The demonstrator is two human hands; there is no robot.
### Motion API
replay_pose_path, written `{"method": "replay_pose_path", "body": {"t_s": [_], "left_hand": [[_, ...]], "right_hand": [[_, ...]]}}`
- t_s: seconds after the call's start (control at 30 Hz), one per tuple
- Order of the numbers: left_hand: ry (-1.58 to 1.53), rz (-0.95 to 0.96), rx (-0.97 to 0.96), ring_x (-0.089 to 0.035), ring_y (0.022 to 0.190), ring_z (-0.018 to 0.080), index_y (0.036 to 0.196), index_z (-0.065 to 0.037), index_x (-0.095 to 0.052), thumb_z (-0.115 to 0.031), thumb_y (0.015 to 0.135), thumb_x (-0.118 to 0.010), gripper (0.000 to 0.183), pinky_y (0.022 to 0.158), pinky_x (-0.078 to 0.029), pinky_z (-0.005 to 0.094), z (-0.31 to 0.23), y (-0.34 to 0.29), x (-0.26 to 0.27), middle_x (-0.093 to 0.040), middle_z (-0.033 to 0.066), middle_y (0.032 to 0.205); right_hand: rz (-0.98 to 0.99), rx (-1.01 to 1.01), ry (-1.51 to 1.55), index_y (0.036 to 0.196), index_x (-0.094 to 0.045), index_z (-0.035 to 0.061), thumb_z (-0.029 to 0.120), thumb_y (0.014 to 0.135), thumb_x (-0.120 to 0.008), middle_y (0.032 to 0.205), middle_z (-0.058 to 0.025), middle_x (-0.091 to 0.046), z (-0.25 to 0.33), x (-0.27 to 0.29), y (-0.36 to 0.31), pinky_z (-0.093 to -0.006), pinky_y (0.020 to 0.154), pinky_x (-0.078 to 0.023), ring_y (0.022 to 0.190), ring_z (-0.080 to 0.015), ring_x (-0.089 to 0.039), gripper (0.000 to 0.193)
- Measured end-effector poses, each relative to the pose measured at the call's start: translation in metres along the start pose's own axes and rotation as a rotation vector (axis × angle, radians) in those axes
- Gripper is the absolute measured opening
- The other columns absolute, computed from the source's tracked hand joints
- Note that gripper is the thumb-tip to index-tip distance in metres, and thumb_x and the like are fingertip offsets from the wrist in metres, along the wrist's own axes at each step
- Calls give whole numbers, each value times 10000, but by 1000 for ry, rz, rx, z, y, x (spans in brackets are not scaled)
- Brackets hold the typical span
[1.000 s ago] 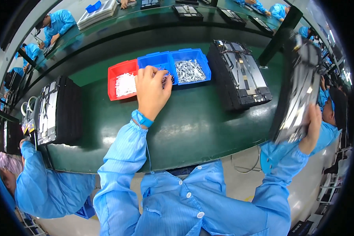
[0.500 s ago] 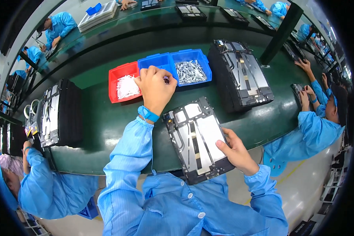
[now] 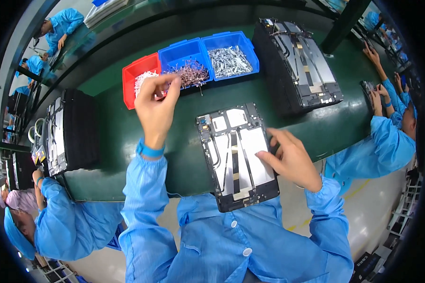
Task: The person assembles internal tablet components and buttons into tablet frames by hand, taking the components from bins and placing them into the frames.
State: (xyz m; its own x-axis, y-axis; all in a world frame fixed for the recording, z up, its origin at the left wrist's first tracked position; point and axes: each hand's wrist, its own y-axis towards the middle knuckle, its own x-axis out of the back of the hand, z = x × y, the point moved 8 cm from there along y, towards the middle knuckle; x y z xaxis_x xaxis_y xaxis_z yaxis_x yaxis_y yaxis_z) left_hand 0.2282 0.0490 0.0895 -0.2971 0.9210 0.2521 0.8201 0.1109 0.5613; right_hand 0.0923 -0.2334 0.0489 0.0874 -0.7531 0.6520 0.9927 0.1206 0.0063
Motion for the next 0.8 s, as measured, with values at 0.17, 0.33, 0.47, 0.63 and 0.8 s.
{"method": "replay_pose_path", "body": {"t_s": [0.17,0.33,0.47,0.63,0.8], "left_hand": [[-274,148,452,-565,923,102,973,20,-680,-22,897,-697,88,795,-458,232,3,-92,10,-603,81,1087],[-426,162,571,-505,1289,282,983,20,-687,29,875,-694,108,1052,-441,370,-14,-154,-12,-449,223,1440],[-362,156,528,-515,1277,283,993,8,-696,22,856,-719,139,1060,-426,374,-12,-158,-15,-474,211,1413],[-210,255,411,-576,1003,165,1004,24,-693,23,853,-730,156,881,-459,262,-15,-147,-9,-569,116,1162],[-435,260,502,-551,818,109,993,39,-689,66,857,-701,139,730,-457,224,-20,-144,-12,-600,93,1028]], "right_hand": [[-172,241,-86,1354,-445,-94,274,918,-673,1112,-261,-505,17,0,30,-471,653,-530,706,-450,-626,615],[-18,92,-287,1276,-453,-171,365,969,-586,1072,-291,-508,8,-24,56,-501,659,-530,747,-470,-633,631],[-88,78,-257,1238,-484,-148,346,948,-624,1064,-282,-508,8,-22,44,-501,646,-532,749,-466,-634,589],[-227,98,-362,1225,-542,-80,307,895,-697,1090,-199,-545,18,-8,29,-463,642,-543,784,-413,-659,533],[66,318,155,1179,-621,14,244,846,-744,1135,-127,-627,70,-29,31,-375,675,-545,796,-304,-678,422]]}}
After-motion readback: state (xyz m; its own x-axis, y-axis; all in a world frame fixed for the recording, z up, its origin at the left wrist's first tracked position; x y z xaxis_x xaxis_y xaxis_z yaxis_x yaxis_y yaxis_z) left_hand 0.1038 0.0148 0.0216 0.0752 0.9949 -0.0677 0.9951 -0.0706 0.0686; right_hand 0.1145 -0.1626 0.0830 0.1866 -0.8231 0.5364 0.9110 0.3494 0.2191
